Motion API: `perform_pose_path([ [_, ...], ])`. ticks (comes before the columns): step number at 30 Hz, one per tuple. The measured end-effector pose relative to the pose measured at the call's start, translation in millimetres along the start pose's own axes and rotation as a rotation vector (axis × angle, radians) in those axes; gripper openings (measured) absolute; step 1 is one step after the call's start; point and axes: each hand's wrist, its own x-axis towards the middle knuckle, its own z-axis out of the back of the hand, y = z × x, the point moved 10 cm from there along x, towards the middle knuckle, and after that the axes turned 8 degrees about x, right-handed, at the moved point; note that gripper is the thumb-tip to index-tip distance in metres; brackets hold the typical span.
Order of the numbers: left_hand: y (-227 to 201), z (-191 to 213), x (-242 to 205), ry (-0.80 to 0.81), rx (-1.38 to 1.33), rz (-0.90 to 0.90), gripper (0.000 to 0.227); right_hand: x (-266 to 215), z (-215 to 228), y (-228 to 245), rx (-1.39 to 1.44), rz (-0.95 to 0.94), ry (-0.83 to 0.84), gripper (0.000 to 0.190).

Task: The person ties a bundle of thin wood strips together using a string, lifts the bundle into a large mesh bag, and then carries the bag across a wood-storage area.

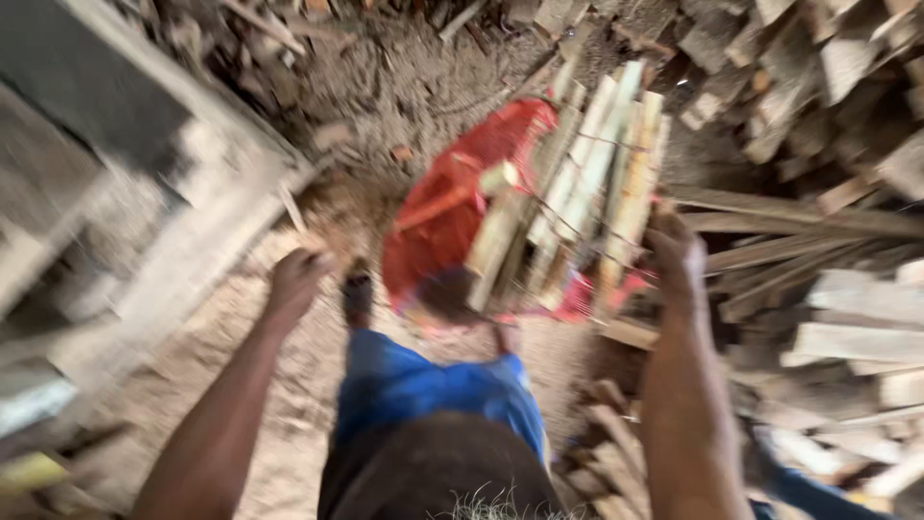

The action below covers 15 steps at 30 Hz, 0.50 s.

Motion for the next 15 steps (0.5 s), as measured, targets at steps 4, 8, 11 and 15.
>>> perform_pose_path([
  [4, -164.7, -64.0, 112.1, 0.141, 0.297, -0.468, 0.045, -21.5, -21.2, 45.5, -0.384, 0.138, -0.146, 0.021],
  [8, -234.6, -149.1, 176.2, 0.32, 0.264, -0.487, 0.065, -62.7, -27.2, 38.2, -0.244, -0.092, -0.192, 0.017],
  [11, -269.6, -223.2, 219.7, 0.328, 0.326, -0.579, 0.07, -64.8, -21.0, 57.6, -0.598, 0.1, -0.219, 0.009],
  [15, -239.5, -294.2, 260.7, 0.369, 0.48, -0.499, 0.069, -77.2, -11.1, 43.2, -0.47, 0.224, -0.278, 0.032],
])
